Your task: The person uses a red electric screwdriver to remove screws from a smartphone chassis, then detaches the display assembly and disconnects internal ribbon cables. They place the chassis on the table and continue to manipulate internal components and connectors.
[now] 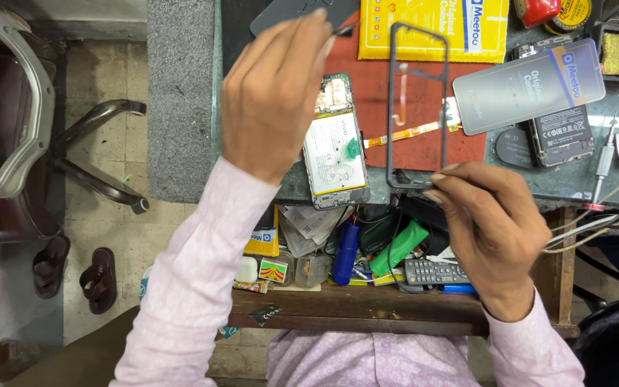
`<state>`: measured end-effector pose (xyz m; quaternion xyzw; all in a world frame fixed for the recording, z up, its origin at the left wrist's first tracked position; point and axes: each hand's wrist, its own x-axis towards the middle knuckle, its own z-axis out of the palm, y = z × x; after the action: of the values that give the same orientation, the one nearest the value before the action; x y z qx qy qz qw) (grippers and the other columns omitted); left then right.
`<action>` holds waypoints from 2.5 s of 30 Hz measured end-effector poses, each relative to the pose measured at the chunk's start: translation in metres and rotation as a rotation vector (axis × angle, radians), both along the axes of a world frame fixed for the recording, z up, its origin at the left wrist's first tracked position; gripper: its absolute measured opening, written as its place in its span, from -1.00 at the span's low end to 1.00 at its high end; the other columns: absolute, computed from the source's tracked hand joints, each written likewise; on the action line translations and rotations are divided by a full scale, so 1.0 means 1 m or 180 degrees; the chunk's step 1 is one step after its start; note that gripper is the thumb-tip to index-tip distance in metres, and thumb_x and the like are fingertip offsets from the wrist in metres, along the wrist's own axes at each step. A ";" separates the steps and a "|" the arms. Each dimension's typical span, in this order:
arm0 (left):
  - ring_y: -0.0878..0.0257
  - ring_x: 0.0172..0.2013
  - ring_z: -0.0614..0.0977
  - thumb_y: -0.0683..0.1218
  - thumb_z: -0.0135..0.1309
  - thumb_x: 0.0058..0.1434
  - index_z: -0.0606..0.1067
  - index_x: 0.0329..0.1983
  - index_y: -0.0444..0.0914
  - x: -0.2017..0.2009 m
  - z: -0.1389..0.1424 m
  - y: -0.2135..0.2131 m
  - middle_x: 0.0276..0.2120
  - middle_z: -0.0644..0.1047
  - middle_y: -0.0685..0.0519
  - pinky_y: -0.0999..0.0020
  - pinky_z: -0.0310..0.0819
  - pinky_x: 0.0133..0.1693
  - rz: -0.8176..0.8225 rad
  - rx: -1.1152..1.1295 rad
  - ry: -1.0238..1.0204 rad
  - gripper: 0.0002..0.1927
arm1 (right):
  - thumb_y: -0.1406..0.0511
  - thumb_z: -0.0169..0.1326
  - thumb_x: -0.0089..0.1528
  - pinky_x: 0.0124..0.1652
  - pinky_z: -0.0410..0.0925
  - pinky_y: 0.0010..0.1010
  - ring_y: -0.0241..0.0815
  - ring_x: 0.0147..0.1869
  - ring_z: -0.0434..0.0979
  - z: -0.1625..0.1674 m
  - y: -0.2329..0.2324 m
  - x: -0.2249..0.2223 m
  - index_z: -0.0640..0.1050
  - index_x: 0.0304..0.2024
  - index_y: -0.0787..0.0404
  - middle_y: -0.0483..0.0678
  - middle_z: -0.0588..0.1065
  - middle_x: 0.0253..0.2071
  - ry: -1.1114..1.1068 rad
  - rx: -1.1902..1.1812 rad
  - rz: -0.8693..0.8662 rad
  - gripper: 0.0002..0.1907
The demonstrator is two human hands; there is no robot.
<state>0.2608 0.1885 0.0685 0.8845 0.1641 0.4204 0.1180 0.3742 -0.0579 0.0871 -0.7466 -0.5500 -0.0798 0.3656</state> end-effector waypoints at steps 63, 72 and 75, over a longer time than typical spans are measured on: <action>-0.07 0.42 0.23 0.12 0.15 0.44 0.53 0.22 -0.33 -0.072 -0.002 -0.075 0.45 0.20 -0.09 -0.09 0.24 0.30 0.0749 -0.0418 0.1154 -0.51 | 0.44 0.29 0.32 0.07 0.33 -0.20 0.02 0.10 0.41 -0.004 0.133 0.006 0.56 -0.10 0.25 -0.07 0.48 -0.02 -0.0500 -0.0458 0.1173 -0.84; -0.07 0.42 0.24 0.12 0.17 0.43 0.55 0.18 -0.31 -0.070 0.000 -0.070 0.45 0.19 -0.10 -0.07 0.26 0.30 0.0692 -0.0484 0.1097 -0.54 | 0.47 0.27 0.25 0.01 0.33 -0.17 0.05 0.05 0.43 0.011 0.132 -0.002 0.55 -0.12 0.26 -0.05 0.48 -0.05 -0.0657 -0.0350 0.1126 -0.82; -0.08 0.42 0.23 0.12 0.18 0.43 0.55 0.19 -0.32 -0.070 0.000 -0.069 0.44 0.19 -0.11 -0.07 0.26 0.30 0.0679 -0.0466 0.1090 -0.53 | 0.46 0.27 0.24 0.00 0.33 -0.17 0.05 0.04 0.43 0.011 0.132 -0.002 0.56 -0.13 0.26 -0.05 0.49 -0.06 -0.0736 -0.0324 0.1105 -0.81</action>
<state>0.1911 0.1192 0.0683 0.9098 0.3046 0.2610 0.1071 0.3727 0.0746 0.0979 -0.6441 -0.7119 -0.0729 0.2702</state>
